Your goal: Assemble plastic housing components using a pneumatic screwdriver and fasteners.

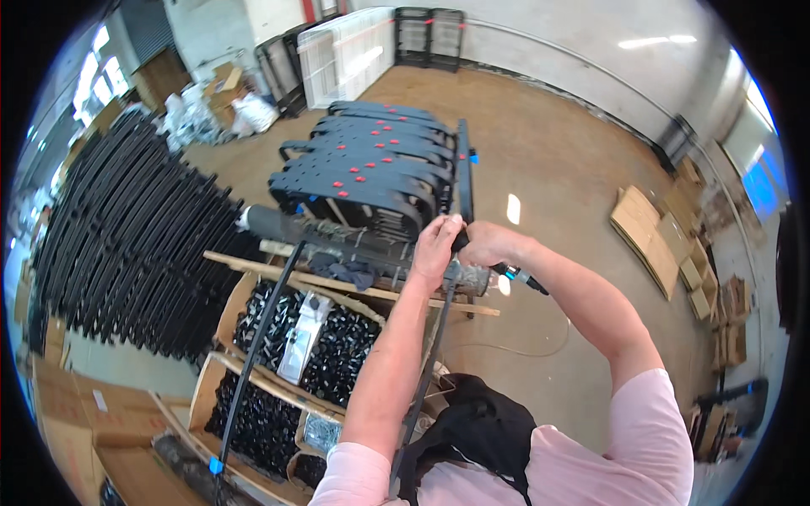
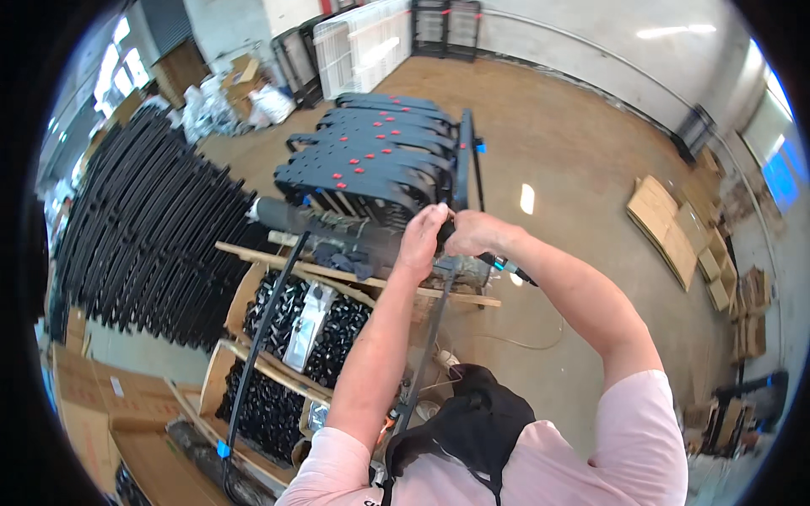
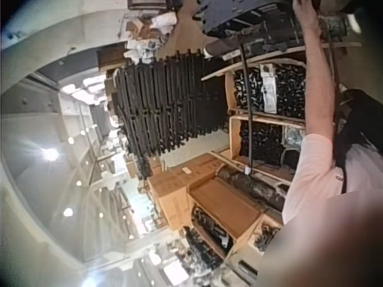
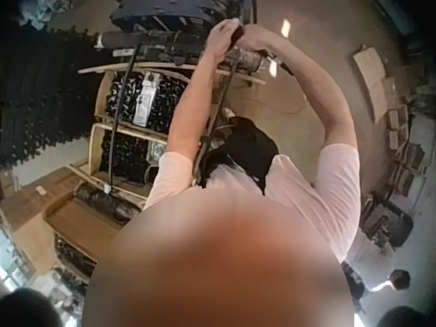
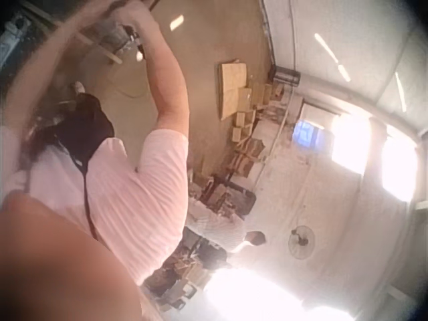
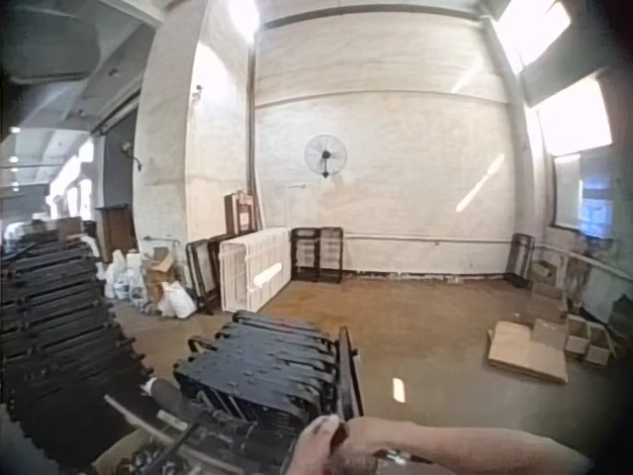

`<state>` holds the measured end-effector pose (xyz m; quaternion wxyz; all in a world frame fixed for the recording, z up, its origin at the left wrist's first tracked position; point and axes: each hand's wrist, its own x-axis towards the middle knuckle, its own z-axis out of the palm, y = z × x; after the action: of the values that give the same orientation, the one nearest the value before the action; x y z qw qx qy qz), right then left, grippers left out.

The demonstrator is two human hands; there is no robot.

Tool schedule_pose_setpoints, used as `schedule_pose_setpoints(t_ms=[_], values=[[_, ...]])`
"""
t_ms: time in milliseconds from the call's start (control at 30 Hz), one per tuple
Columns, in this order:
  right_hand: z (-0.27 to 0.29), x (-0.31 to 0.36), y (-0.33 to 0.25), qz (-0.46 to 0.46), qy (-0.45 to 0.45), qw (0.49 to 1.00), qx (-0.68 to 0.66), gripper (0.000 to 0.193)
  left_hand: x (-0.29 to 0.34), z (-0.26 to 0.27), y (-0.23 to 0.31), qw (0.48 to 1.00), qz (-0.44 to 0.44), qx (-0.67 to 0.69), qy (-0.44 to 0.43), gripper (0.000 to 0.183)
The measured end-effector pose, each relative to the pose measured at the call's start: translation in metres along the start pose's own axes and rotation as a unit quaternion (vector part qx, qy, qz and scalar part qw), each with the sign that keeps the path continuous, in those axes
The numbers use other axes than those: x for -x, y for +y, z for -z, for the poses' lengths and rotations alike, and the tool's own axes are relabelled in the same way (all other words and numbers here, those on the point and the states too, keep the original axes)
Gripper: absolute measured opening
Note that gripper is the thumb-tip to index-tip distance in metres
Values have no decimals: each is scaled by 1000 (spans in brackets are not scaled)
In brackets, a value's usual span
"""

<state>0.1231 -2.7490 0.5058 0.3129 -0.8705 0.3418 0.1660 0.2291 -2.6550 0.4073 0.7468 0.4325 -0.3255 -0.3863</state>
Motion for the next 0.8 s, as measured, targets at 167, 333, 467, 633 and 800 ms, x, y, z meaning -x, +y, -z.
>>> schedule_pose_setpoints(t_ms=[167, 333, 467, 633, 800], values=[[9, -41, -111, 96, -44, 991, 77, 27, -16, 92, 55, 992, -27, -35, 118, 32], [-12, -113, -209, 201, -59, 977, 43, 33, -23, 194, 99, 969, -16, 8, 246, 35], [-22, -184, -275, 232, -48, 967, 88, 23, -48, 265, 125, 944, -80, -25, 320, 36], [-37, -247, -314, 253, -59, 957, 132, 30, -71, 319, 125, 932, -80, -41, 352, 34], [-43, -271, -318, 255, -73, 957, 119, 29, -80, 342, 110, 927, -75, -29, 365, 27]])
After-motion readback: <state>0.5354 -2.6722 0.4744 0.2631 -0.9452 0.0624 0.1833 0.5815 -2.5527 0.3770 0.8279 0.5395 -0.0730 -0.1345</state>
